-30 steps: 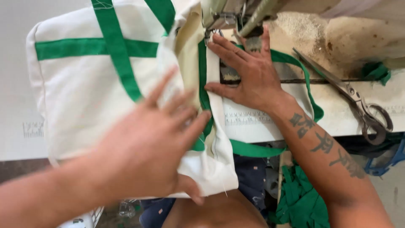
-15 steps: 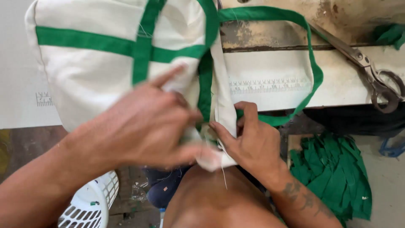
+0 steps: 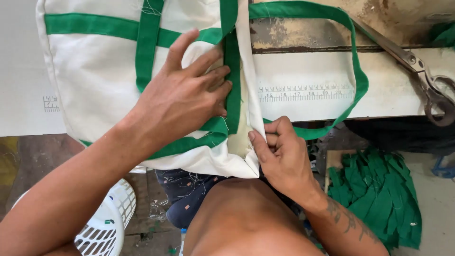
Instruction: Sewing a zipper onto a white and green canvas tote bag using an industrial sewing machine.
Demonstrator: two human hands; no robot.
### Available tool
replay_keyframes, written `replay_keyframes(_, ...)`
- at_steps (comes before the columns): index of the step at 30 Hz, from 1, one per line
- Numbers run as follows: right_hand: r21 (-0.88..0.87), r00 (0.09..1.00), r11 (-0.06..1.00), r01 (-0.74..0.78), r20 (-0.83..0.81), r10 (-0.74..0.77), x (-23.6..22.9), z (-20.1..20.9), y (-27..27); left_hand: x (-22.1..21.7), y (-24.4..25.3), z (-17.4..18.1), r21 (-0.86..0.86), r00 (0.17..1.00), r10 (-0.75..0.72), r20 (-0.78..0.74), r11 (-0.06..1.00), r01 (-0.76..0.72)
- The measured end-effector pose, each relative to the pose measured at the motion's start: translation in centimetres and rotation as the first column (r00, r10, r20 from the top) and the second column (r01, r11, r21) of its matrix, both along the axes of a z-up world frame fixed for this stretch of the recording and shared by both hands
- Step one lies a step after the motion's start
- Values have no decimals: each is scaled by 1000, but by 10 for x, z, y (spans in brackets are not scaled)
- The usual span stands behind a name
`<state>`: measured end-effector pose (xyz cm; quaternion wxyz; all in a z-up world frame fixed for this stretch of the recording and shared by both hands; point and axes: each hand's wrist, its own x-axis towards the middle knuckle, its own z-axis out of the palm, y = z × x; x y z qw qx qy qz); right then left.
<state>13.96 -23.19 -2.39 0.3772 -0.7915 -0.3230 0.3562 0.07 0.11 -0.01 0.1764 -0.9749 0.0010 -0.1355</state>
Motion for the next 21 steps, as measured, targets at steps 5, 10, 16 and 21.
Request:
replay_keyframes(5,-13,990,996,90,110,-88,-12,-21,-11,-5,-5,-8,-357,994,-89,63,928,106)
replay_keyframes(10,60,989,989,139,-60,-135,-7,-12,-15,-14,-4,-18,-382,993,-90,76,918,112)
replay_keyframes(16,58,980,987,153,-137,-144,-3,-27,-21,-14,-12,-22,-354,996,-54,72,932,76)
replay_keyframes(21,141,993,984,107,-66,-99,-6,-8,-25,-13,-25,-27,-394,994,-4,107,918,46)
